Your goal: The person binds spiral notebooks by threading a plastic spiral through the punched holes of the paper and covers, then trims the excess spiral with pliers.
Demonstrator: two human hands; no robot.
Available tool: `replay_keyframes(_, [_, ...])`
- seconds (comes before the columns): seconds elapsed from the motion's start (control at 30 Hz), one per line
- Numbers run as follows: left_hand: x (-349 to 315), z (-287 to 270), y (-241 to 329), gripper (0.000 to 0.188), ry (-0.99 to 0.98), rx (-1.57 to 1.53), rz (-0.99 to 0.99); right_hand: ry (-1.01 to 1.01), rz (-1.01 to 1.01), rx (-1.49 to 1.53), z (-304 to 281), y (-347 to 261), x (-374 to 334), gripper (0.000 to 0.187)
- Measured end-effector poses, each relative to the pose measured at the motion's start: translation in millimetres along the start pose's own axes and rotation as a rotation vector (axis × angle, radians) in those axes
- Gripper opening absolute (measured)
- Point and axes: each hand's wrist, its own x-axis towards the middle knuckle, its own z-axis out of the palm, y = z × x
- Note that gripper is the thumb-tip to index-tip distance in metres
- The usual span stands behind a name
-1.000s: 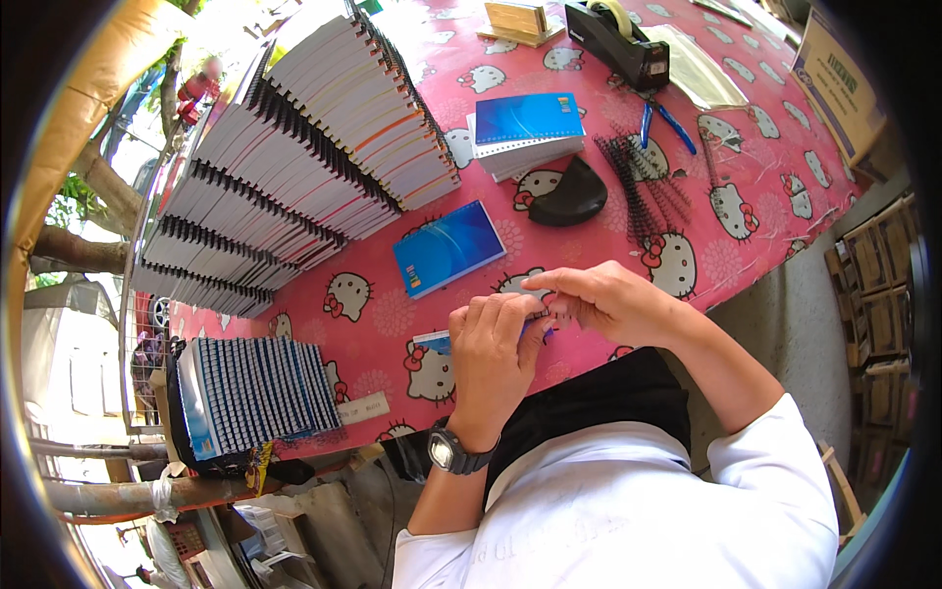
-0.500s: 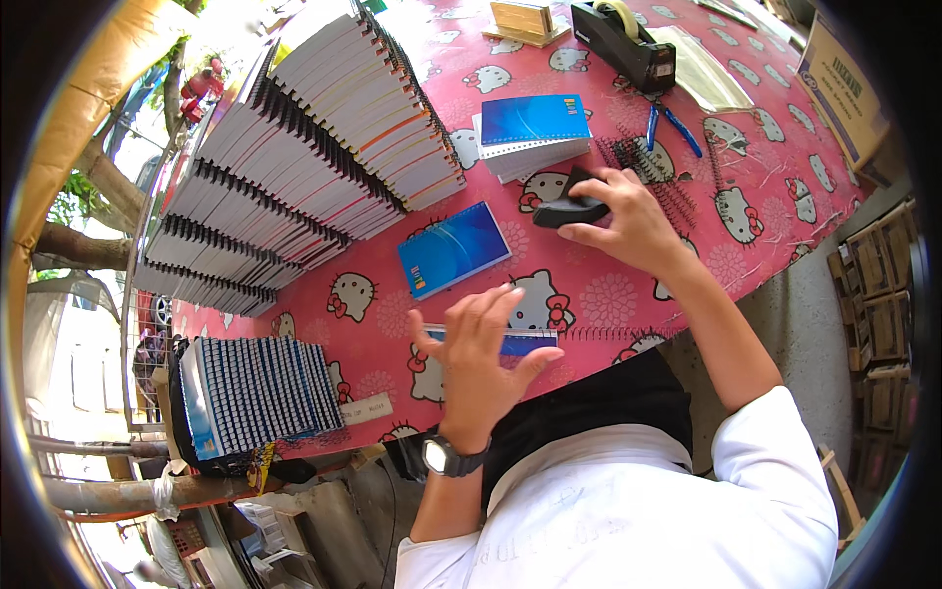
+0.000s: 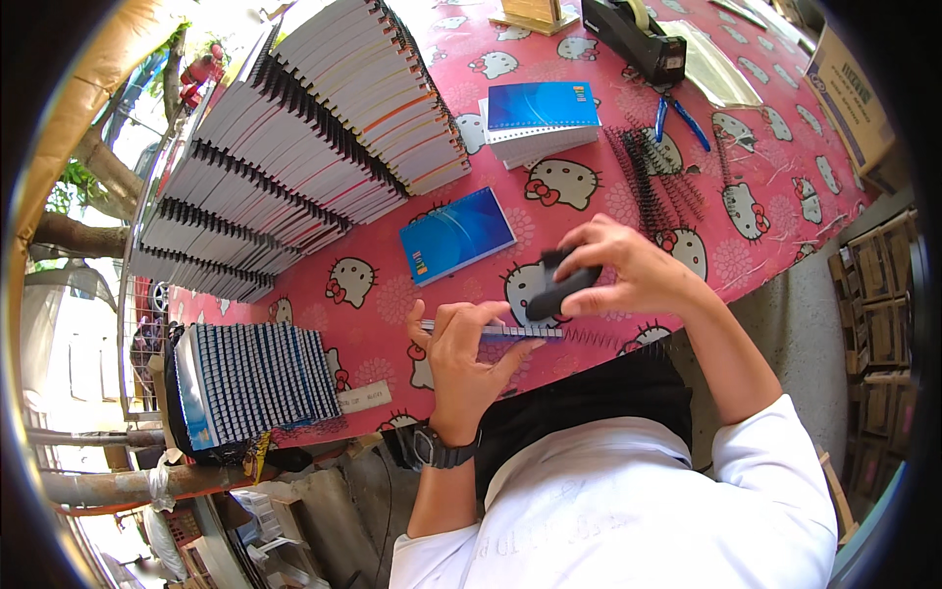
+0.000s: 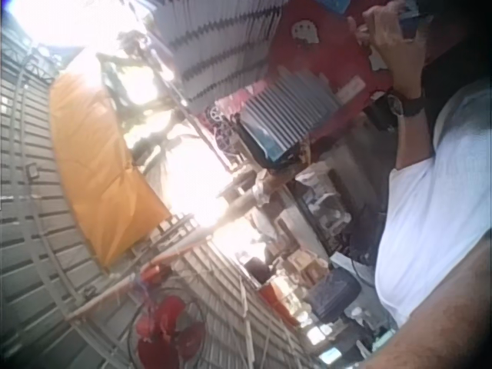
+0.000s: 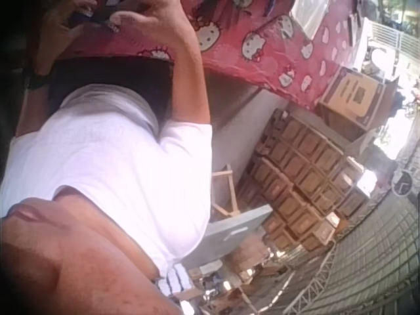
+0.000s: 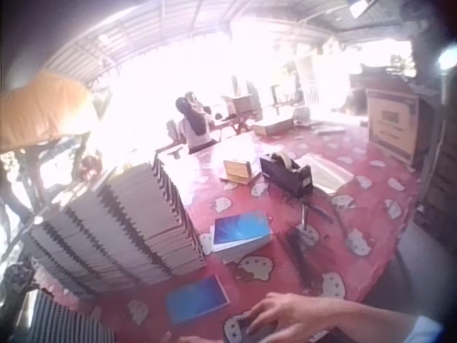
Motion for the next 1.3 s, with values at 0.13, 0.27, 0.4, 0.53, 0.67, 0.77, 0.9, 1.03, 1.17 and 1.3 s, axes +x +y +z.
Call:
replay_keyframes(0.13, [-10, 4, -6, 0.070, 0.042, -0.005, -0.017, -0.060, -0.048, 0.219, 2, -10, 8, 0.047])
replay_keyframes(0.27, [-12, 8, -8, 0.086, 0.337, -0.146, -0.036, 0.100, 0.045, -0.197, 10, 0, 14, 0.046])
replay_keyframes(0.4, [-31, 21, -30, 0.077, 0.272, -0.768, -0.358, -0.086, -0.079, 0.126, 11, -19, 19, 0.046])
replay_keyframes(0.53, [-32, 26, -36, 0.061, 0.208, -0.858, -0.339, -0.031, -0.020, 0.108, 10, -17, 30, 0.043])
replay_keyframes(0.67, [-34, 26, -42, 0.059, 0.155, -0.756, -0.344, -0.010, 0.015, -0.242, 25, -15, 42, 0.048])
replay_keyframes(0.77, [-41, 28, -37, 0.060, 0.171, -0.794, -0.369, -0.085, -0.045, 0.204, 23, -19, 41, 0.045])
replay_keyframes(0.9, [-32, 24, -40, 0.059, 0.181, -0.719, -0.354, -0.018, -0.040, -0.230, 30, -19, 49, 0.042])
replay_keyframes(1.03, [-30, 23, -33, 0.059, 0.152, -0.741, -0.306, 0.292, -0.017, -0.833, 9, 4, 36, 0.054])
replay_keyframes(1.17, [-11, 5, -5, 0.046, 0.100, -0.532, -0.290, 0.192, -0.153, -0.483, 22, -49, 36, 0.048])
replay_keyframes(1.3, [-6, -9, 5, 0.036, 0.133, -0.695, -0.323, 0.208, -0.109, -0.175, 52, -61, 36, 0.037])
